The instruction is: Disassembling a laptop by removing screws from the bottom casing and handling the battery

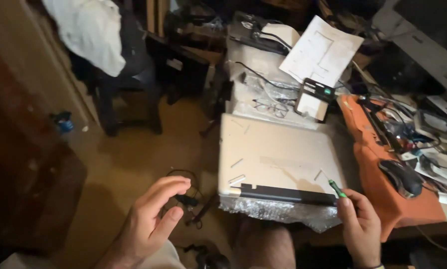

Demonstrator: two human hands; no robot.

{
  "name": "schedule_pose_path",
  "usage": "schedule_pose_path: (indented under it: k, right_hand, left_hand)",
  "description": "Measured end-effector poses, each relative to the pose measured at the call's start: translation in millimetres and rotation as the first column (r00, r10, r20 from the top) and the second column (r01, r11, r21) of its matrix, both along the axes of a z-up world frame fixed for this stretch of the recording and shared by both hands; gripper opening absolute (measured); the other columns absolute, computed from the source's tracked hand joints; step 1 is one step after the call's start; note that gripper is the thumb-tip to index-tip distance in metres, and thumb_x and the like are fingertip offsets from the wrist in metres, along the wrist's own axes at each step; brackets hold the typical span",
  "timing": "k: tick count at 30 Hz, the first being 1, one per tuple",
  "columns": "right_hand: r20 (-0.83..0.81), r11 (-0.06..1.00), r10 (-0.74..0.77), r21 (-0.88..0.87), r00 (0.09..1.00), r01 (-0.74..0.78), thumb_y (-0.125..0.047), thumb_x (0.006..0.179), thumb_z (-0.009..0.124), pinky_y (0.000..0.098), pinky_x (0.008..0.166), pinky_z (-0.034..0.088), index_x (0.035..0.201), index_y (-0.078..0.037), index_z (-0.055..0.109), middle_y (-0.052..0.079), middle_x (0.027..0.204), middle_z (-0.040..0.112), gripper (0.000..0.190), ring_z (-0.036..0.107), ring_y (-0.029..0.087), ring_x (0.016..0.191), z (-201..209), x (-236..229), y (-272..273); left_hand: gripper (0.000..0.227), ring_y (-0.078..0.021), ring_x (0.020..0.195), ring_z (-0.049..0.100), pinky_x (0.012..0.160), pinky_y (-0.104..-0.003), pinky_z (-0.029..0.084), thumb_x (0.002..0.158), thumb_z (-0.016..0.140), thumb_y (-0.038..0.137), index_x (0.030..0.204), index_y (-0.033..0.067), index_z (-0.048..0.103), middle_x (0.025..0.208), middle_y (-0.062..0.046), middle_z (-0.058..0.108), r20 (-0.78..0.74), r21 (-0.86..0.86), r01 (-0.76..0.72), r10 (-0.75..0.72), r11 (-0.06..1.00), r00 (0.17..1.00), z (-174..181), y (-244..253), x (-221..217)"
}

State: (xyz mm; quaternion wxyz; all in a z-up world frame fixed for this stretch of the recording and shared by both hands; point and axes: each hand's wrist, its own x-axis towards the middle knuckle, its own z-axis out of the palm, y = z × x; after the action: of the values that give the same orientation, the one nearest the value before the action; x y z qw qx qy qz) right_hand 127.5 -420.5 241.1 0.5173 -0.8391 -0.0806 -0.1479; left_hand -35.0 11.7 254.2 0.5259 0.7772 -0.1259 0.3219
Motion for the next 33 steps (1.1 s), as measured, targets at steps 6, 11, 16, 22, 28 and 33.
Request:
schedule_pose_path:
  k: [6, 11, 16, 22, 28, 33]
  right_hand:
    - [0.000, 0.987, -0.094, -0.133, 0.996, 0.093, -0.019, 0.102, 0.063, 0.0260, 0.078, 0.050, 0.122, -0.006, 0.069, 0.004, 0.102, 0.069, 0.025, 0.062, 0.013, 0.080, 7, 37, -1]
    - [-0.020, 0.977, -0.132, -0.174, 0.991, 0.126, -0.018, 0.097, 0.067, 0.0256, 0.086, 0.050, 0.116, -0.007, 0.072, 0.003, 0.103, 0.073, 0.022, 0.063, 0.012, 0.092, 4, 72, -5]
    - [0.059, 0.964, -0.119, -0.233, 0.991, 0.129, -0.018, 0.089, 0.073, 0.0210, 0.089, 0.049, 0.111, -0.009, 0.077, 0.002, 0.104, 0.078, 0.024, 0.067, 0.008, 0.091, -8, 93, -8]
    - [0.025, 0.978, -0.153, -0.138, 0.988, 0.155, -0.019, 0.085, 0.074, 0.0172, 0.069, 0.049, 0.105, -0.011, 0.078, 0.000, 0.097, 0.079, 0.022, 0.065, 0.005, 0.071, -30, 103, -17]
    - [-0.026, 0.926, -0.269, -0.283, 0.963, 0.251, -0.027, 0.082, 0.077, 0.0171, 0.073, 0.048, 0.105, -0.020, 0.080, -0.007, 0.093, 0.079, 0.024, 0.067, 0.003, 0.072, -39, 103, -24]
    - [0.041, 0.948, -0.201, -0.245, 0.979, 0.205, -0.023, 0.083, 0.075, 0.0198, 0.080, 0.051, 0.108, -0.015, 0.075, 0.001, 0.100, 0.076, 0.026, 0.069, 0.009, 0.080, -68, 106, -52]
  left_hand:
    - [0.046, -0.0261, 0.120, 0.068, 0.102, -0.036, 0.054, 0.102, 0.049, 0.039, 0.119, 0.0004, 0.065, 0.126, -0.014, 0.069, -0.028, 0.027, 0.071, -0.070, 0.997, 0.997, 1, -12, 62]
    - [0.039, -0.0266, 0.116, 0.069, 0.102, -0.035, 0.054, 0.099, 0.054, 0.032, 0.118, -0.0004, 0.065, 0.126, -0.015, 0.069, 0.007, 0.133, 0.060, -0.061, 0.989, 0.998, 16, -17, 137]
    - [0.024, -0.0276, 0.104, 0.068, 0.095, -0.034, 0.052, 0.095, 0.063, 0.012, 0.115, -0.0009, 0.065, 0.115, -0.015, 0.068, 0.058, 0.335, 0.057, -0.080, 0.940, 0.995, 42, -25, 230]
    - [0.019, -0.0299, 0.094, 0.062, 0.085, -0.040, 0.049, 0.092, 0.069, 0.016, 0.107, 0.0046, 0.068, 0.100, -0.011, 0.065, 0.025, 0.597, 0.113, -0.159, 0.794, 0.987, 38, -64, 371]
    - [0.021, -0.0276, 0.112, 0.061, 0.118, -0.053, 0.038, 0.092, 0.055, 0.005, 0.102, 0.0057, 0.073, 0.111, -0.012, 0.070, -0.409, 0.763, 0.427, -0.148, 0.486, 0.900, 47, -158, 467]
    - [0.027, -0.0316, 0.103, 0.063, 0.092, -0.051, 0.051, 0.089, 0.049, 0.004, 0.099, 0.0083, 0.073, 0.102, -0.014, 0.070, -0.164, 0.853, 0.250, -0.220, 0.457, 0.962, -12, -215, 525]
